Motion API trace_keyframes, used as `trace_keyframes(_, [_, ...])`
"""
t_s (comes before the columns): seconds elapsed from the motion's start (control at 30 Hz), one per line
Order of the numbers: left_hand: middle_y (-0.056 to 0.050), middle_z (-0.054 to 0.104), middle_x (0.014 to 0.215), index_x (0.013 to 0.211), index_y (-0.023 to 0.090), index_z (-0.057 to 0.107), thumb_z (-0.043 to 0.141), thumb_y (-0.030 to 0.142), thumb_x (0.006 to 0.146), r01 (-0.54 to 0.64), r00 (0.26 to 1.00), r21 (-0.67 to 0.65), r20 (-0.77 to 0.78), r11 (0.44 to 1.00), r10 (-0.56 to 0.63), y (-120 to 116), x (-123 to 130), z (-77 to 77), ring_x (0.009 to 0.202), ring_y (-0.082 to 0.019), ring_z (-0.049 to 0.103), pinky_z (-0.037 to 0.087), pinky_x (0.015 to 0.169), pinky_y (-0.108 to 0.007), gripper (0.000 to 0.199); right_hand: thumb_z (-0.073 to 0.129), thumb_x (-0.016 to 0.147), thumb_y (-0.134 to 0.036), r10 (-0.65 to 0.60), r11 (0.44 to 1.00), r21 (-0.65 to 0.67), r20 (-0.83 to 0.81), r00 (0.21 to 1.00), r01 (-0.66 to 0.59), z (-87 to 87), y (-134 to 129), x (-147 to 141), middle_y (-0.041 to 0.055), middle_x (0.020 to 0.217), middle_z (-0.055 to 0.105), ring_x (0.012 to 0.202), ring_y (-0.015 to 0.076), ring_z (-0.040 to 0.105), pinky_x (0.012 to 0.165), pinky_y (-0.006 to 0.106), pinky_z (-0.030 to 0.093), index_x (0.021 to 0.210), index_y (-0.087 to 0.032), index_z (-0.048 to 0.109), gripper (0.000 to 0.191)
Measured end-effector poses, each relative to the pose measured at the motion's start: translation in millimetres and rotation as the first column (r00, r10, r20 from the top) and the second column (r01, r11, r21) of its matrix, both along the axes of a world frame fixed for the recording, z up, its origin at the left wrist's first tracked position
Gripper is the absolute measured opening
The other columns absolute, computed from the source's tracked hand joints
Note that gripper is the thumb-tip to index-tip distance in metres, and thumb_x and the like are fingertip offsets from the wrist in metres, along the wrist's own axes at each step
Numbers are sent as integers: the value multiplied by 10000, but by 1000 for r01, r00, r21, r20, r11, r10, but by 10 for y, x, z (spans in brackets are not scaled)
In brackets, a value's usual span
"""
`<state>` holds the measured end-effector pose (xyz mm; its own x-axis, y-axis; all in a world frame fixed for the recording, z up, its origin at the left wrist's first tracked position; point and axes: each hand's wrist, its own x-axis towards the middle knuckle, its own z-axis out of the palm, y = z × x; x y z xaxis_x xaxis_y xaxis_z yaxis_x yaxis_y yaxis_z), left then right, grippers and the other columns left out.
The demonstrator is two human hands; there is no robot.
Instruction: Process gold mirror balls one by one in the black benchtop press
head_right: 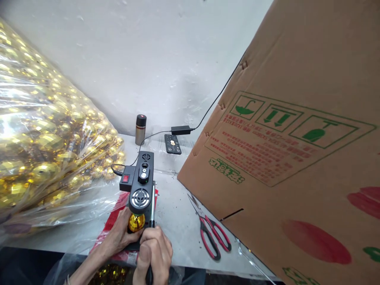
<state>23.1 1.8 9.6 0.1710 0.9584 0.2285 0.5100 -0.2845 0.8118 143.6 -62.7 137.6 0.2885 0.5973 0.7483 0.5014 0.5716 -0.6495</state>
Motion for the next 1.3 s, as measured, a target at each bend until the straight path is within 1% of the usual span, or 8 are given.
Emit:
trace_keyframes(0.23, [-83, 732, 1031, 1122, 220, 683, 767, 250, 723, 6, 1000, -13, 1, 1000, -6, -4, 9, 33, 964, -313, 678, 568, 869, -439, 409, 369, 1081, -166, -80, 996, 35, -41, 996, 81, -156, 55, -51, -62, 674, 523, 581, 104, 499, 868, 323, 503, 737, -236, 463, 364])
trace_keyframes(0.33, [-77, 729, 1028, 1111, 223, 682, 770, 240, 720, 13, 1000, -31, -9, 999, -13, -5, 7, 80, 967, -311, 676, 567, 878, -441, 401, 376, 1050, -143, -98, 990, 96, -67, 993, 105, -223, 70, -66, -64, 647, 494, 544, 106, 467, 825, 315, 518, 714, -238, 453, 358])
trace_keyframes(0.5, [-72, 722, 1031, 1120, 226, 675, 773, 231, 725, 23, 1000, -58, -18, 998, -24, -7, 4, 103, 957, -306, 667, 568, 860, -437, 407, 363, 1067, -164, -51, 998, 33, -45, 998, 53, -279, 71, -28, -59, 676, 496, 565, 104, 496, 796, 299, 502, 746, -239, 449, 341])
trace_keyframes(0.7, [-67, 720, 1007, 1111, 222, 677, 784, 235, 714, 21, 1000, -30, -7, 999, -21, -2, 2, 86, 940, -306, 677, 574, 856, -442, 411, 378, 1069, -175, -76, 977, 197, -14, 997, 77, -304, 168, -8, -75, 618, 490, 514, 99, 448, 785, 288, 480, 717, -241, 445, 364])
trace_keyframes(0.9, [-91, 722, 1005, 1078, 202, 675, 774, 244, 713, 23, 999, -80, -23, 996, -25, 9, 7, 138, 966, -333, 688, 577, 869, -473, 381, 359, 1078, -166, -51, 997, 59, -91, 995, 56, -280, 72, -65, -63, 676, 510, 569, 101, 499, 851, 310, 496, 741, -238, 458, 359])
trace_keyframes(1.0, [-96, 723, 1006, 1075, 197, 673, 769, 241, 704, 21, 999, -87, -22, 996, -23, 17, 13, 129, 972, -340, 688, 573, 882, -481, 386, 360, 1066, -153, -55, 997, 50, -95, 994, 60, -285, 62, -66, -61, 675, 521, 568, 103, 507, 874, 332, 504, 744, -237, 465, 349])
trace_keyframes(1.2, [-98, 729, 1036, 1096, 199, 667, 770, 251, 709, 13, 1000, -77, -3, 997, -13, 12, 21, 84, 974, -329, 677, 565, 887, -473, 403, 373, 1079, -182, -92, 971, 225, 17, 996, 86, -401, 186, -13, -70, 615, 487, 515, 90, 461, 723, 264, 497, 709, -238, 431, 378])
trace_keyframes(1.3, [-100, 731, 1050, 1108, 201, 672, 774, 255, 714, 6, 1000, -78, -3, 997, -6, 8, 19, 70, 987, -329, 676, 563, 892, -470, 411, 394, 1088, -206, -101, 970, 224, 42, 994, 89, -505, 217, -26, -50, 650, 504, 548, 86, 484, 591, 229, 444, 698, -226, 439, 393])
